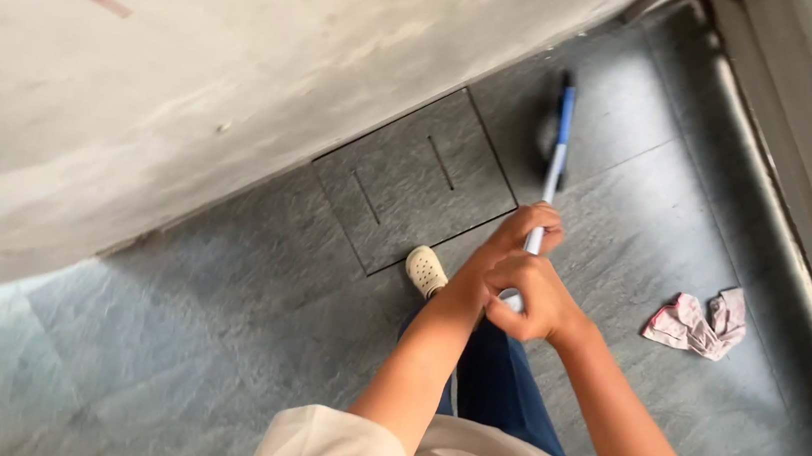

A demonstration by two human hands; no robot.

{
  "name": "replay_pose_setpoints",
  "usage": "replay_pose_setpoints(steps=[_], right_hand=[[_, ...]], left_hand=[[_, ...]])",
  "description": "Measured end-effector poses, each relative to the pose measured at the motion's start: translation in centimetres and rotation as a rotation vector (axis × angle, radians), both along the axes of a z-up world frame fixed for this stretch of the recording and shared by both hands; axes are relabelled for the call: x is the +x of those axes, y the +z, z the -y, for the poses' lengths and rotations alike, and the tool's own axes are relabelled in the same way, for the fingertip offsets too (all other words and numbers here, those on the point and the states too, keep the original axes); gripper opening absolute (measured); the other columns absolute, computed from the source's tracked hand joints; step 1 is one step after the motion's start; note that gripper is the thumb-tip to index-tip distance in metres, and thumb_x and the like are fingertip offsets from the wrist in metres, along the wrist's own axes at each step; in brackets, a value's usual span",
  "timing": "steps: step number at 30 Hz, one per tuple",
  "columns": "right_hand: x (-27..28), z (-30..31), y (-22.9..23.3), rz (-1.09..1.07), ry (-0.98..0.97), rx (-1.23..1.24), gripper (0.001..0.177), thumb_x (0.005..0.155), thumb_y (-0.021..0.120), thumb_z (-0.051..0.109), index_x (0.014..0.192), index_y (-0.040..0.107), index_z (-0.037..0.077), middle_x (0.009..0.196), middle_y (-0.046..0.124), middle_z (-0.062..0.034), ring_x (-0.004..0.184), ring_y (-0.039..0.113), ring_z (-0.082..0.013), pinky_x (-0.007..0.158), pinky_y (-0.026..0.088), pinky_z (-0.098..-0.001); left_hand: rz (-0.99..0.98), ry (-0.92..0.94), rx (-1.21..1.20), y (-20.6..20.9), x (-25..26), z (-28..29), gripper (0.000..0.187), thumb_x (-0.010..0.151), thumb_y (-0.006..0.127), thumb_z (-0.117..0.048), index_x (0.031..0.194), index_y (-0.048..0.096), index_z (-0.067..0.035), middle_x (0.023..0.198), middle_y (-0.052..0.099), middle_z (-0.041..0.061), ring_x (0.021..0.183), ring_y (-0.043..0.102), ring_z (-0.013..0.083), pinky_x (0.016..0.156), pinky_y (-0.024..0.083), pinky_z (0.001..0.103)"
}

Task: Sweeping the floor of an entryway using a broom.

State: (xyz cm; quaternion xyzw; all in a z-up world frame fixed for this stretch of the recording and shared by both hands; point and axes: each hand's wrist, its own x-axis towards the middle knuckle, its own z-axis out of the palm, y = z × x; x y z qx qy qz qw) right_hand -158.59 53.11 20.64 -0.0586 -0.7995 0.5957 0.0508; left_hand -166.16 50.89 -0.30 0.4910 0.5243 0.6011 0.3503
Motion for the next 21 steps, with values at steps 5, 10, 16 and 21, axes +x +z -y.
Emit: replay_pose_setpoints(steps=[5,10,16,21], right_hand=[[1.5,-0.7,7.6,-0.047,0.012,0.059,0.028,0.069,0.065,0.028,0.058,0.049,0.007,0.058,0.053,-0.0111,0.058,0.054,-0.0353,0.06,0.043,-0.0435],[3.3,-0.7,11.2,-0.146,0.113,-0.174,0.029,0.071,0.063,0.025,0.058,0.043,0.008,0.057,0.048,-0.0097,0.057,0.051,-0.0341,0.061,0.039,-0.0432],[1.8,-1.4,3.8,-0.17,0.149,-0.535,0.022,0.07,0.056,0.022,0.058,0.044,0.008,0.057,0.048,-0.0079,0.056,0.049,-0.0262,0.061,0.038,-0.0391],[2.0,-6.9,-0.7,-0.179,0.041,-0.58,0.028,0.075,0.057,0.021,0.062,0.037,0.006,0.059,0.042,-0.0097,0.056,0.042,-0.0273,0.064,0.036,-0.0392]], left_hand=[[-0.055,0.052,-0.009,12.5,1.0,-0.1,0.019,0.076,0.062,-0.005,0.068,0.045,-0.003,0.066,0.045,0.011,0.068,0.047,0.0317,0.065,0.04,0.043],[-0.163,0.212,-0.072,13.9,1.3,5.3,0.025,0.08,0.065,-0.007,0.063,0.046,-0.005,0.062,0.049,0.013,0.062,0.052,0.0339,0.061,0.042,0.045],[-0.263,0.335,-0.221,8.3,-1.6,9.6,0.028,0.079,0.066,-0.008,0.062,0.044,-0.003,0.061,0.049,0.015,0.057,0.051,0.0327,0.055,0.039,0.043],[-0.245,0.375,-0.509,1.4,-1.8,3.7,0.037,0.078,0.066,-0.013,0.062,0.035,-0.001,0.057,0.038,0.016,0.056,0.039,0.0331,0.053,0.032,0.045]])
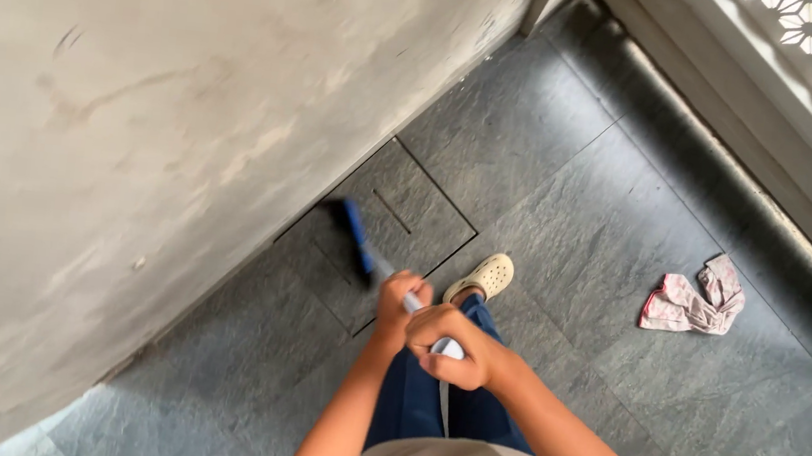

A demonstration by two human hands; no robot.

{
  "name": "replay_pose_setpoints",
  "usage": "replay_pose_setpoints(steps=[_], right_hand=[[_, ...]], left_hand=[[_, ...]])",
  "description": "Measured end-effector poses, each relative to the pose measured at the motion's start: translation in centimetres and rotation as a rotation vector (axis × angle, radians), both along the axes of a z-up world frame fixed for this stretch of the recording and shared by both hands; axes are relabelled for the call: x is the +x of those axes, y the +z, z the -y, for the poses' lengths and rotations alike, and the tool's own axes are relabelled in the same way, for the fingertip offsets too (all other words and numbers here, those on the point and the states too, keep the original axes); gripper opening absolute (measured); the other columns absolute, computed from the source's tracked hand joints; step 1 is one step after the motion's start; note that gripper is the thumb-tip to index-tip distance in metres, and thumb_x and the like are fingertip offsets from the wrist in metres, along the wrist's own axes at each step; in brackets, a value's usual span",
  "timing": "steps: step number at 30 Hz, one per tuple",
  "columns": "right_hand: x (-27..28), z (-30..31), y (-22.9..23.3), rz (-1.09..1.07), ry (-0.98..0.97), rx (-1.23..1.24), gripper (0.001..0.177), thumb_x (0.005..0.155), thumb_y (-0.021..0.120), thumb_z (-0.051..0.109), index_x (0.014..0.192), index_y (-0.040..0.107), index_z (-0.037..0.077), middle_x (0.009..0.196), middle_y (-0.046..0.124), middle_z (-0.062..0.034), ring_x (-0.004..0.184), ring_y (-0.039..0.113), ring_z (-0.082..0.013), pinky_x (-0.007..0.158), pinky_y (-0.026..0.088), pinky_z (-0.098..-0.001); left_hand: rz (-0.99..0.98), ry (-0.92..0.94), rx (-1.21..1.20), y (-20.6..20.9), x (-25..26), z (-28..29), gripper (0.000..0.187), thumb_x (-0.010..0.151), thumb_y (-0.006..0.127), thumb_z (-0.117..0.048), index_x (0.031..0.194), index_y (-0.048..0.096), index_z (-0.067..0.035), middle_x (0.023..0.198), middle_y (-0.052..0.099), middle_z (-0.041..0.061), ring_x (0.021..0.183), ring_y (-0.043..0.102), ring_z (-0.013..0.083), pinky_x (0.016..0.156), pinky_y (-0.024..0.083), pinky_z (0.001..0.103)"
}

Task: Sweeping the floor of an entryway using a broom.

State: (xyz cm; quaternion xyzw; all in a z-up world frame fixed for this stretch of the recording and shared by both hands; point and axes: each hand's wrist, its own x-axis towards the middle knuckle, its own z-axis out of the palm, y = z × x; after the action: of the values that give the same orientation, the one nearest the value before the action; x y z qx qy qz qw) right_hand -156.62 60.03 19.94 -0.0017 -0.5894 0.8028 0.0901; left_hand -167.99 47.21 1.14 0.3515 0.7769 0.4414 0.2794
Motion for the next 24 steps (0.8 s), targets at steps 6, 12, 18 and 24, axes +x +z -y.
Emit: replay_pose_setpoints(steps=[6,12,18,24], right_hand=[[4.3,-12.2,-4.1,-0.061,-0.294,0.283,0.034,0.08,0.06,0.03,0.062,0.045,0.006,0.062,0.048,-0.01,0.06,0.048,-0.0327,0.064,0.041,-0.0424],[9.8,-18.0,-2.7,0.135,-0.649,0.266,0.049,0.084,0.053,0.048,0.058,0.04,0.008,0.057,0.045,-0.0037,0.054,0.045,-0.023,0.062,0.038,-0.0385],[10.0,-15.8,5.3,0.043,-0.496,0.295,0.037,0.081,0.061,0.036,0.059,0.046,0.011,0.056,0.05,-0.0051,0.056,0.054,-0.0289,0.064,0.046,-0.0389],[6.2,-16.9,2.6,0.041,-0.535,0.013,0.039,0.076,0.06,0.036,0.057,0.04,0.008,0.056,0.044,-0.0069,0.054,0.045,-0.0277,0.063,0.037,-0.0399]], left_hand=[[-0.01,-0.293,0.367,-7.0,3.2,-19.9,0.027,0.08,0.066,-0.014,0.066,0.044,-0.005,0.064,0.045,0.015,0.063,0.048,0.0349,0.058,0.037,0.046],[-0.079,-0.556,0.404,-7.9,8.7,-29.8,0.025,0.077,0.07,-0.016,0.065,0.05,-0.007,0.068,0.054,0.015,0.066,0.055,0.0387,0.059,0.042,0.048],[0.043,-0.543,0.404,4.7,8.6,-25.1,0.024,0.08,0.066,-0.012,0.065,0.048,-0.007,0.065,0.051,0.015,0.064,0.054,0.0375,0.061,0.042,0.047],[-0.021,-0.417,0.283,2.5,3.5,-22.8,0.025,0.079,0.065,-0.008,0.061,0.048,-0.006,0.059,0.05,0.015,0.058,0.054,0.0368,0.055,0.041,0.048]])
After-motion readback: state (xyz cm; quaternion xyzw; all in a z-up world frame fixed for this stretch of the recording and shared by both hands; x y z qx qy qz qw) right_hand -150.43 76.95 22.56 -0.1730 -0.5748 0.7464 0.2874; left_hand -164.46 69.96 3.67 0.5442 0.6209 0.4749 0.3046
